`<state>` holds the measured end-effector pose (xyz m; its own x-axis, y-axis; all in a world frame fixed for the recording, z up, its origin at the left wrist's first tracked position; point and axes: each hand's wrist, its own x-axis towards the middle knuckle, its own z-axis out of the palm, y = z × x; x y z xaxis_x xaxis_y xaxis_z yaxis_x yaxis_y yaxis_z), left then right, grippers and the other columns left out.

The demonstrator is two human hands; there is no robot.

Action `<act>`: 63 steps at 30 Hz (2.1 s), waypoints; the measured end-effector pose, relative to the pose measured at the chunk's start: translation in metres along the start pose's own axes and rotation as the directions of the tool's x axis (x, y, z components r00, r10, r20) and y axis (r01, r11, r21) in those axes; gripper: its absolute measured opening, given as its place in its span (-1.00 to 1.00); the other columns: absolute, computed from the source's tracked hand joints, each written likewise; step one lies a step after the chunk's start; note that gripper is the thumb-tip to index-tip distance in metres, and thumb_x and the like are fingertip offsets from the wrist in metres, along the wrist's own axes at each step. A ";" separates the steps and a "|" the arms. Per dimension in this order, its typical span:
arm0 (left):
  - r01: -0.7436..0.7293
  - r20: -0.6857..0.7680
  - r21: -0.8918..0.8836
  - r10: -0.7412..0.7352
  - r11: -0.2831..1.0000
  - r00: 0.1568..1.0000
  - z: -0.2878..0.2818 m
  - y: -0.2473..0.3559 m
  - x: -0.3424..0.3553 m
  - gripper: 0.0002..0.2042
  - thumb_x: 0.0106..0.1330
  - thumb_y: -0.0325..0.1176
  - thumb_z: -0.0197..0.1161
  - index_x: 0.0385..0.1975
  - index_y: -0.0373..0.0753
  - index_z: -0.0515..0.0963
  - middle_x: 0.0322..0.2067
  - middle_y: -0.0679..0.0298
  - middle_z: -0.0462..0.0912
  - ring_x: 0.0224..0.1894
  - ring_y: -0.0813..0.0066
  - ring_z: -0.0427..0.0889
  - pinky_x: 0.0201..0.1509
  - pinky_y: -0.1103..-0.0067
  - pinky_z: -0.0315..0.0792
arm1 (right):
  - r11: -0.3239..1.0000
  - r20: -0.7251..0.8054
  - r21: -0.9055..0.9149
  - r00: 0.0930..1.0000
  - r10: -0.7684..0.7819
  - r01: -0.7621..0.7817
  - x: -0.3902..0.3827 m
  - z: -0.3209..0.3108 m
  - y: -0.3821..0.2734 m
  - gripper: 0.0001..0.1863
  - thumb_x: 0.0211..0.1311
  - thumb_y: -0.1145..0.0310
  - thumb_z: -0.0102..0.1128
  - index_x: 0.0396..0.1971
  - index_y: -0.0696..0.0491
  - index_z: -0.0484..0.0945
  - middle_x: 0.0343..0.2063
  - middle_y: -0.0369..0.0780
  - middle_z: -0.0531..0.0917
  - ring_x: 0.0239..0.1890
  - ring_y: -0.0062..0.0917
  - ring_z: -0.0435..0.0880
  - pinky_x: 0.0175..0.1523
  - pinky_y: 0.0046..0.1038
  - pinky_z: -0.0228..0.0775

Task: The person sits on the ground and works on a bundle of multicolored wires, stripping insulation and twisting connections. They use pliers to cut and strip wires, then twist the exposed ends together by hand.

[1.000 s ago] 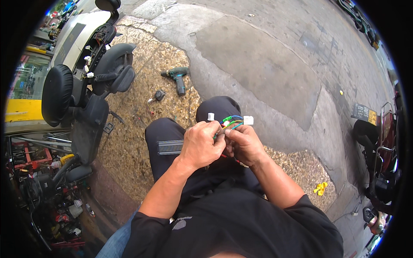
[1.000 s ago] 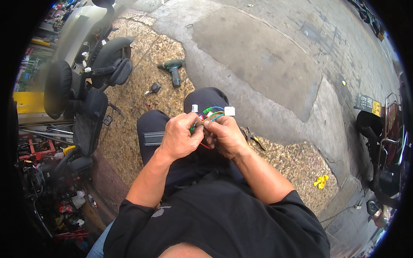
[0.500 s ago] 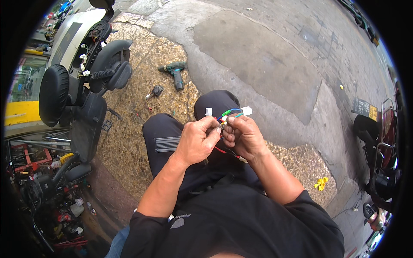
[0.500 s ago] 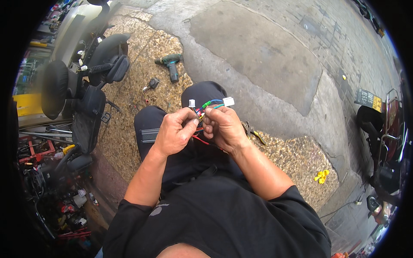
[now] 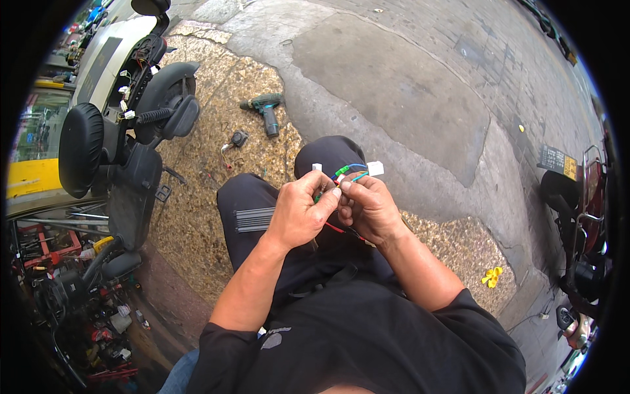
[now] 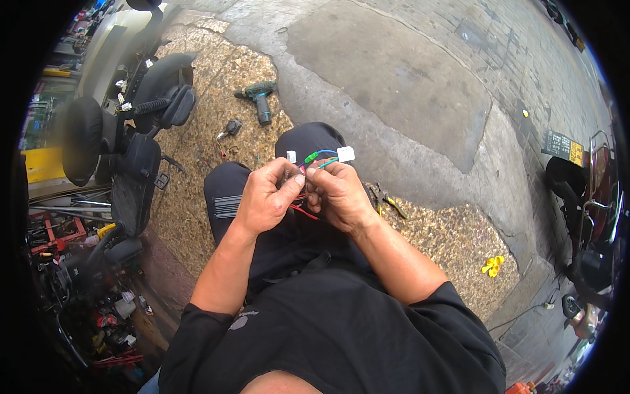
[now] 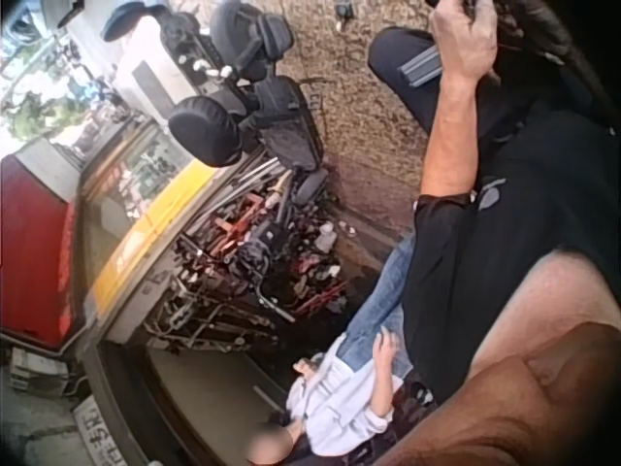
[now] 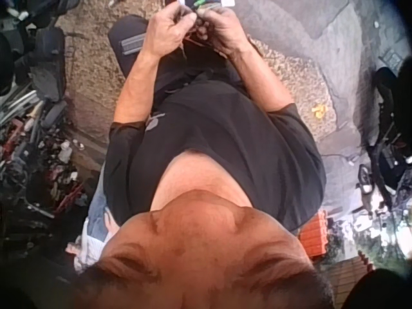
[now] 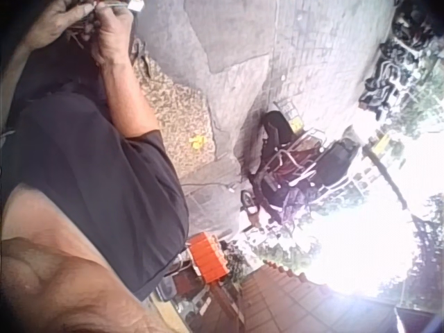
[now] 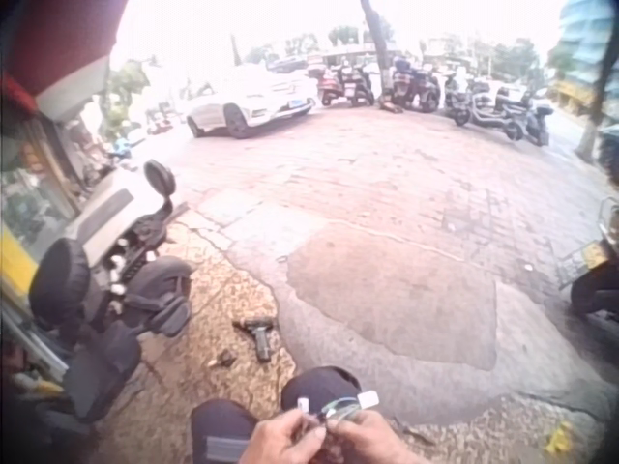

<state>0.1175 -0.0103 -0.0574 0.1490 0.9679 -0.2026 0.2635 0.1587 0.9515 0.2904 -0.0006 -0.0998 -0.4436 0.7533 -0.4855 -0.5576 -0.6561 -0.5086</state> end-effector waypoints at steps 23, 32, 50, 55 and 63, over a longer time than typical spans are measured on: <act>-0.060 -0.034 0.161 0.066 0.985 0.997 -0.009 0.000 0.014 -0.93 0.21 -0.53 0.27 -0.48 -0.35 0.53 -0.62 0.16 0.58 -0.57 0.54 0.50 -0.44 0.52 0.42 | -0.484 0.771 -0.622 0.374 -0.516 0.615 0.014 -0.015 -0.035 -0.77 -0.09 0.52 0.38 -0.35 0.03 0.62 -0.30 -0.25 0.60 -0.07 -0.25 0.57 0.05 -0.19 0.40; -0.557 0.242 0.556 0.522 0.617 0.818 -0.024 0.005 0.022 -0.89 0.03 -0.54 0.31 -0.52 -0.26 0.48 -0.58 0.15 0.51 -0.47 0.10 0.51 -0.38 0.27 0.44 | -0.261 0.770 -0.635 0.626 -0.127 0.727 0.019 -0.017 -0.065 -0.89 0.06 0.44 0.31 -0.37 0.05 0.63 -0.38 -0.24 0.61 -0.17 -0.25 0.57 0.10 -0.23 0.32; -0.303 0.061 0.305 0.299 0.903 0.952 -0.028 -0.004 0.017 -0.95 0.25 -0.49 0.26 -0.42 -0.29 0.55 -0.54 0.17 0.58 -0.46 0.28 0.59 -0.33 0.40 0.46 | -0.271 0.778 -0.620 0.533 -0.331 0.736 0.021 -0.012 -0.054 -0.75 -0.15 0.57 0.43 -0.39 0.06 0.62 -0.45 -0.23 0.59 -0.22 -0.24 0.57 -0.04 -0.24 0.39; 0.101 0.063 -0.144 -0.093 0.984 0.994 -0.025 -0.004 0.021 -0.70 0.48 -0.26 0.12 -0.36 -0.39 0.58 -0.49 0.32 0.60 -0.39 0.63 0.50 -0.29 0.55 0.42 | -0.332 0.796 -0.594 0.477 -0.372 0.733 0.021 -0.010 -0.051 -0.75 -0.16 0.57 0.43 -0.40 0.05 0.62 -0.45 -0.25 0.58 -0.22 -0.26 0.59 -0.06 -0.25 0.42; 0.323 0.293 -0.241 -0.249 0.915 0.923 -0.029 0.004 0.035 -0.70 0.51 -0.18 0.10 -0.39 -0.23 0.60 -0.50 0.43 0.60 -0.47 0.73 0.52 -0.43 0.70 0.33 | -0.353 0.791 -0.579 0.402 -0.461 0.735 0.024 -0.009 -0.045 -0.76 -0.14 0.55 0.44 -0.41 0.03 0.62 -0.46 -0.26 0.57 -0.22 -0.28 0.58 -0.05 -0.25 0.42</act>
<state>0.0960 0.0297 -0.0537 0.3514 0.7968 -0.4916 0.0593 0.5050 0.8611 0.3113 0.0463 -0.0951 -0.4763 0.6409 0.6020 0.2766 0.7591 -0.5893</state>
